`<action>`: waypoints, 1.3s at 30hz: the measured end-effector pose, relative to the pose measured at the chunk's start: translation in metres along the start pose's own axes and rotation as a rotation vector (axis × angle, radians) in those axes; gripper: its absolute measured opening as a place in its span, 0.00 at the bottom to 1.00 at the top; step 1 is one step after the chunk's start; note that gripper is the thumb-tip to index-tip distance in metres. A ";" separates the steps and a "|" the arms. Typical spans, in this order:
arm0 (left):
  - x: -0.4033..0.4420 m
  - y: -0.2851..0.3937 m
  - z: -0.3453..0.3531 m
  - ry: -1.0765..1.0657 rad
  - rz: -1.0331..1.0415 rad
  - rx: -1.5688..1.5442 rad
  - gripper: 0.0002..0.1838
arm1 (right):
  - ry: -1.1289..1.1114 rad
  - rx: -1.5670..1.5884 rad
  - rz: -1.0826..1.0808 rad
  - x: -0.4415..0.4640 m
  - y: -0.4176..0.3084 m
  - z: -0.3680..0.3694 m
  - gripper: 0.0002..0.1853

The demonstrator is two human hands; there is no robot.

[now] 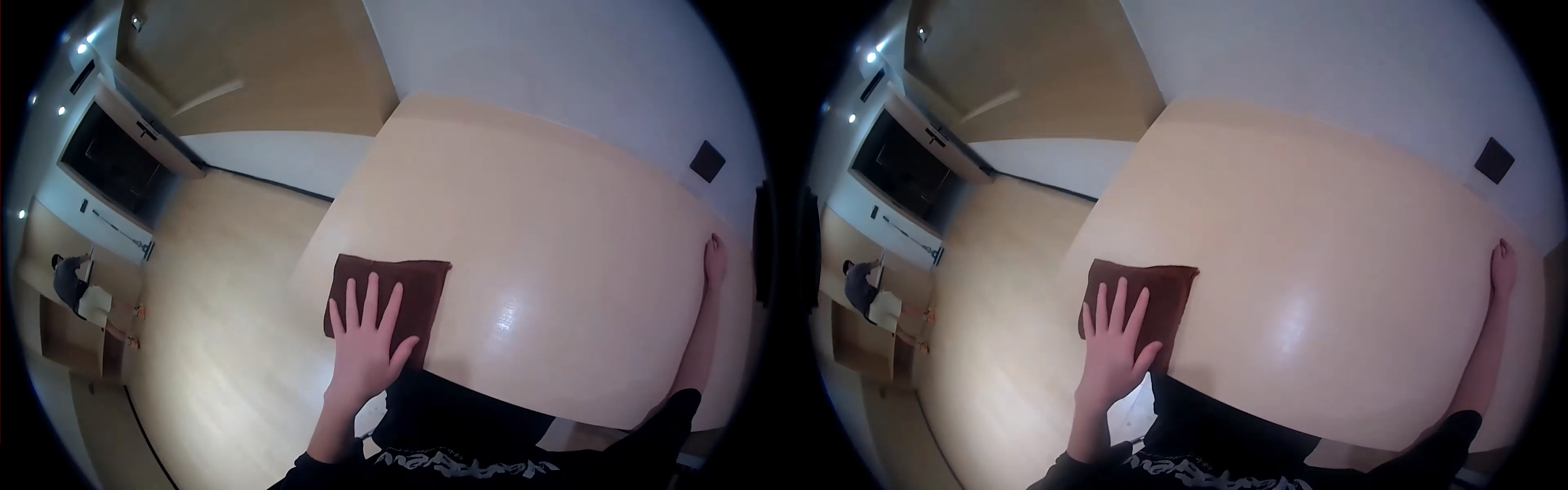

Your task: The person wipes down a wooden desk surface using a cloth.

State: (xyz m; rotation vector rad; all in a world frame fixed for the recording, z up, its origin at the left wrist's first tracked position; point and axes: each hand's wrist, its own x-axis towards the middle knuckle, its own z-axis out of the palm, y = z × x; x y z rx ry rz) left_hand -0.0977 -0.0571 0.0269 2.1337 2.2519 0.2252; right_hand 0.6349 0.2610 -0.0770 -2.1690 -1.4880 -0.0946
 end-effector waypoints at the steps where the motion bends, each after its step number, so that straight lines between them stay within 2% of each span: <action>1: 0.001 -0.001 -0.002 0.004 0.012 0.000 0.38 | 0.008 0.000 0.009 -0.002 0.000 -0.001 0.24; 7: 0.041 -0.016 -0.002 -0.071 0.156 0.039 0.39 | 0.041 0.030 -0.099 0.013 0.040 0.027 0.23; 9: 0.068 -0.023 0.005 -0.023 0.252 0.049 0.39 | 0.039 0.036 -0.074 0.006 0.025 0.018 0.23; 13: 0.138 -0.032 0.013 -0.029 0.288 0.036 0.37 | 0.027 0.004 -0.015 -0.009 0.003 0.004 0.24; 16: 0.203 -0.036 0.032 0.023 0.223 0.045 0.36 | 0.059 0.107 -0.030 -0.008 0.007 0.008 0.23; 18: 0.247 -0.037 0.040 0.033 0.165 0.049 0.37 | 0.060 -0.023 -0.055 -0.013 -0.005 -0.002 0.22; 25: 0.366 -0.040 0.055 -0.017 0.023 0.051 0.40 | 0.112 0.030 0.072 -0.034 -0.039 -0.014 0.23; 27: 0.391 -0.041 0.058 -0.014 -0.011 0.050 0.40 | 0.112 -0.089 0.114 -0.050 -0.070 -0.027 0.24; 28: 0.401 -0.039 0.059 -0.010 -0.070 0.047 0.40 | 0.125 -0.096 0.131 -0.053 -0.071 -0.027 0.24; 33: 0.412 -0.037 0.065 0.007 -0.116 0.082 0.41 | 0.121 -0.121 0.178 -0.059 -0.089 -0.031 0.23; 39: 0.373 -0.049 0.060 0.009 0.056 0.063 0.38 | 0.101 -0.169 0.186 -0.056 -0.092 -0.034 0.24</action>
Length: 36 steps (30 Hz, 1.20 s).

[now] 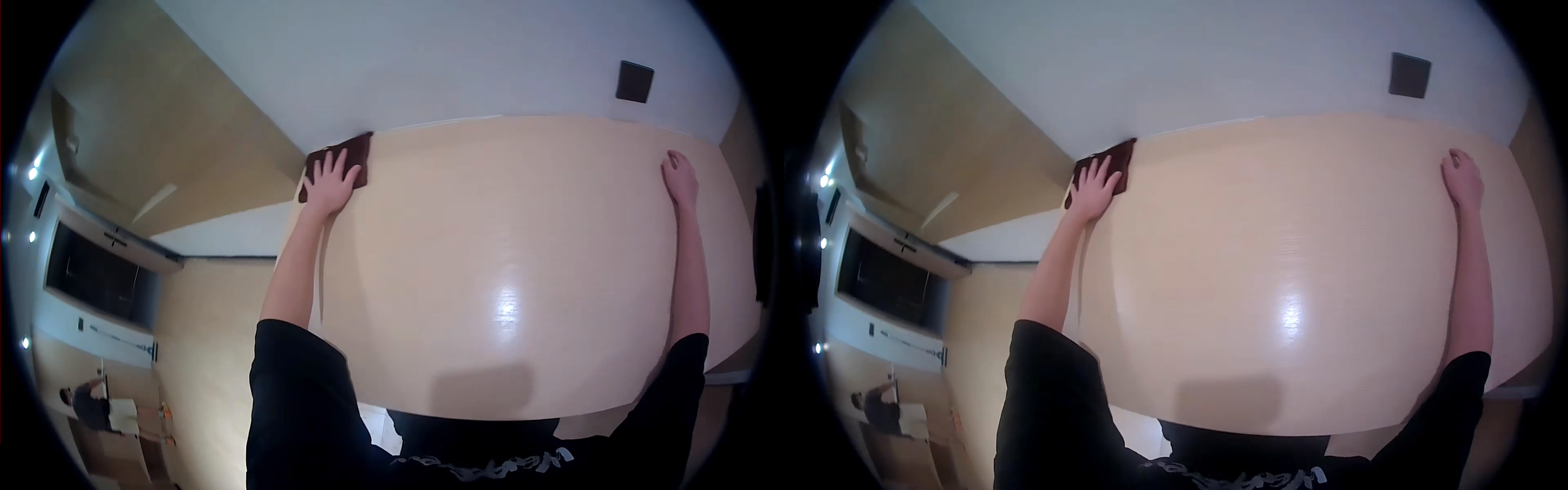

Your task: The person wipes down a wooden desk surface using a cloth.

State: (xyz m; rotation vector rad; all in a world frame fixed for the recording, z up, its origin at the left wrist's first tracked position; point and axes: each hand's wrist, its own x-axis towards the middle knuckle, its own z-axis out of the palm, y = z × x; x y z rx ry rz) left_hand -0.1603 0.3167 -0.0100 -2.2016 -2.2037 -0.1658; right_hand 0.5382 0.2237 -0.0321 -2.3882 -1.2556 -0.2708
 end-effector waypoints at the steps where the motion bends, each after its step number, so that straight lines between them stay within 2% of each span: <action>1: -0.016 -0.003 -0.001 0.020 0.042 -0.001 0.37 | -0.010 0.011 -0.023 0.004 0.003 0.006 0.24; 4: -0.081 -0.016 -0.010 0.043 0.134 -0.020 0.35 | -0.007 0.040 -0.049 0.020 0.019 0.021 0.25; 10: -0.245 -0.034 -0.051 0.009 0.124 -0.013 0.35 | -0.020 0.080 -0.169 0.042 0.052 0.041 0.24; 12: -0.289 -0.024 -0.068 -0.055 0.064 -0.006 0.35 | -0.013 0.097 -0.208 0.054 0.065 0.053 0.24; 18: -0.366 -0.013 -0.066 0.047 -0.038 -0.077 0.35 | -0.053 0.161 -0.199 0.054 0.068 0.054 0.25; 22: -0.363 0.000 -0.063 0.106 -0.141 -0.057 0.35 | -0.079 0.177 -0.204 0.058 0.073 0.054 0.25; 26: -0.350 0.002 -0.066 0.067 -0.107 -0.039 0.35 | -0.064 0.140 -0.223 0.062 0.082 0.060 0.25; 29: -0.323 -0.004 -0.071 -0.023 0.049 -0.025 0.37 | -0.053 0.156 -0.229 0.060 0.083 0.065 0.25; 36: -0.218 -0.012 -0.053 -0.061 0.179 -0.020 0.36 | -0.027 0.170 -0.210 0.042 0.066 0.046 0.24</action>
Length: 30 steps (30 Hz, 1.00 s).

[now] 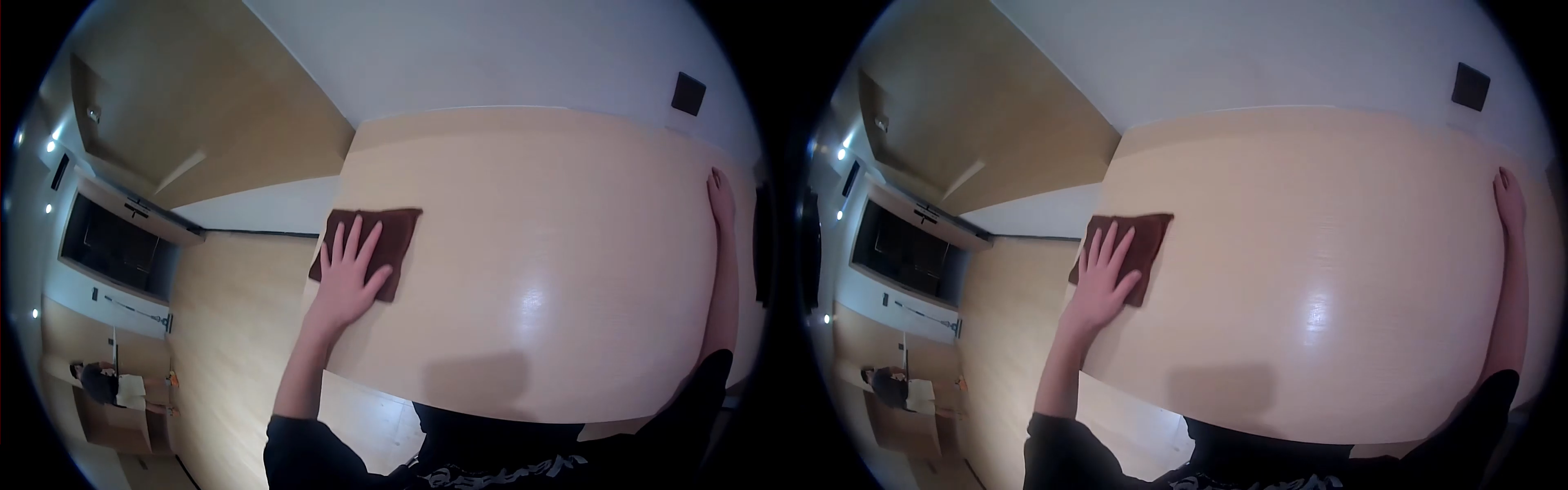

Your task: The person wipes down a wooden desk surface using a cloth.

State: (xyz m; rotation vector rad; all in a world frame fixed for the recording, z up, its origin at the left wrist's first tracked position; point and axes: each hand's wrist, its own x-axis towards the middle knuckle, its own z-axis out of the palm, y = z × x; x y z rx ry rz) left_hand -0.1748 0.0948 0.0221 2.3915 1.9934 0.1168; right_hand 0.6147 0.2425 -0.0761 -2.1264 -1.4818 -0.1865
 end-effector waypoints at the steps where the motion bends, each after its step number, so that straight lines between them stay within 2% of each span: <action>1: 0.019 -0.005 0.004 0.010 0.001 0.007 0.36 | -0.001 -0.002 0.011 -0.002 -0.007 -0.001 0.24; 3: 0.063 -0.010 0.015 0.018 -0.009 0.026 0.36 | -0.028 -0.004 0.042 -0.003 -0.016 -0.008 0.23; 6: 0.135 -0.015 0.027 0.002 -0.073 0.038 0.36 | 0.071 -0.022 0.032 -0.008 -0.017 -0.002 0.23; 9: 0.214 0.007 0.036 0.054 -0.161 0.028 0.39 | 0.046 -0.125 0.095 -0.020 -0.055 -0.021 0.21; 15: 0.259 0.020 0.041 0.063 -0.234 -0.005 0.41 | 0.064 -0.126 0.155 -0.028 -0.073 -0.031 0.21; 20: 0.244 0.027 0.040 0.073 -0.194 0.005 0.41 | 0.095 -0.108 0.147 -0.028 -0.075 -0.029 0.20; 23: 0.207 0.042 0.043 0.083 -0.081 0.022 0.40 | 0.092 -0.118 0.142 -0.028 -0.078 -0.031 0.20; 30: 0.046 0.083 0.018 0.036 0.172 0.045 0.36 | 0.076 -0.076 0.146 -0.022 -0.065 -0.024 0.21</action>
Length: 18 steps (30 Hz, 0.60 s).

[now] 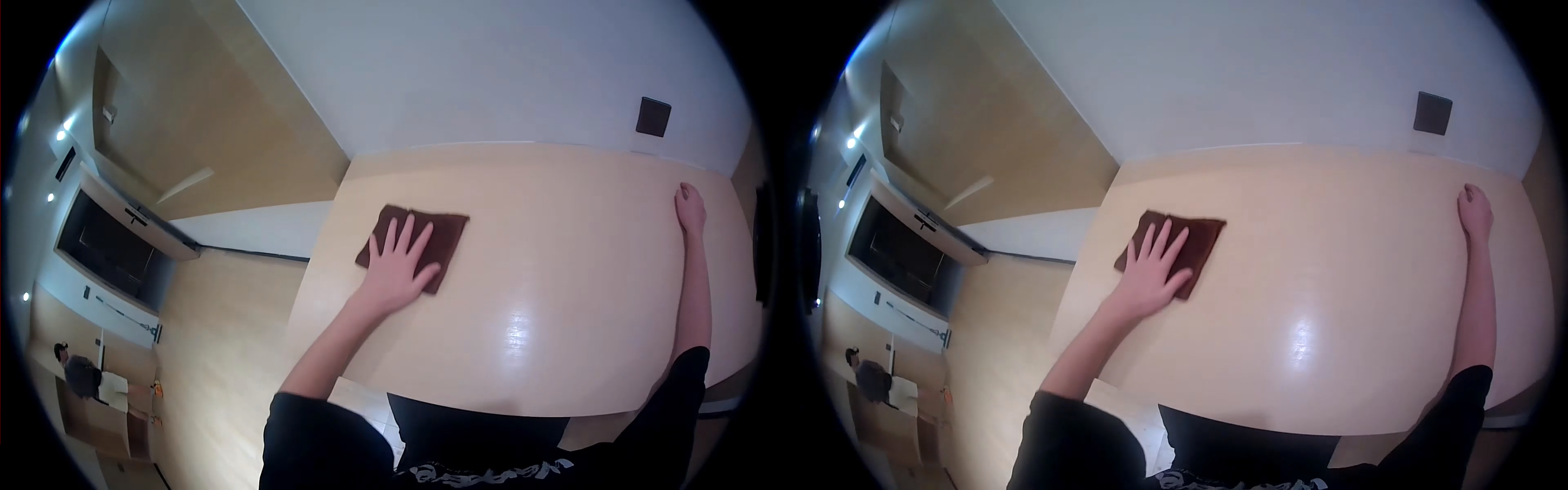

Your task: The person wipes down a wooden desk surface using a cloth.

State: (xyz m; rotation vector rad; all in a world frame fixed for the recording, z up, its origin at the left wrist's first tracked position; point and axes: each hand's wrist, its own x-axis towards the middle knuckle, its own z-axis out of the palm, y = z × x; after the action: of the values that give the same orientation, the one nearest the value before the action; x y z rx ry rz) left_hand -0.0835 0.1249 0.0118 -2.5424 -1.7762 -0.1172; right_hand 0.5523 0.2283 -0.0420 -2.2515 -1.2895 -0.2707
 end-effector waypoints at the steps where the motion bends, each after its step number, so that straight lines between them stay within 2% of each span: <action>1: -0.022 0.007 -0.006 -0.016 0.004 -0.003 0.37 | -0.003 0.002 -0.008 0.002 0.004 0.004 0.21; 6: -0.114 0.041 -0.022 -0.104 -0.002 -0.010 0.41 | -0.003 0.016 -0.024 0.004 0.009 0.005 0.21; 8: -0.134 0.067 -0.025 -0.107 -0.072 -0.011 0.42 | 0.007 0.012 -0.038 0.009 0.018 0.012 0.21; 10: -0.143 0.096 -0.025 -0.054 -0.149 -0.040 0.42 | 0.010 0.014 -0.058 0.009 0.020 0.017 0.21; 13: -0.155 0.128 -0.022 -0.023 -0.147 -0.081 0.43 | 0.014 -0.005 -0.066 0.009 0.017 0.014 0.21; 18: -0.151 0.126 -0.019 -0.033 -0.071 -0.102 0.42 | 0.004 -0.051 -0.098 0.009 0.020 0.015 0.21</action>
State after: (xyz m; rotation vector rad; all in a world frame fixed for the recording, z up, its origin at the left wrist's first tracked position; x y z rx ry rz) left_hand -0.0178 -0.0616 0.0192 -2.5640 -1.9215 -0.1735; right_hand 0.5729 0.2343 -0.0577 -2.2322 -1.4078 -0.3467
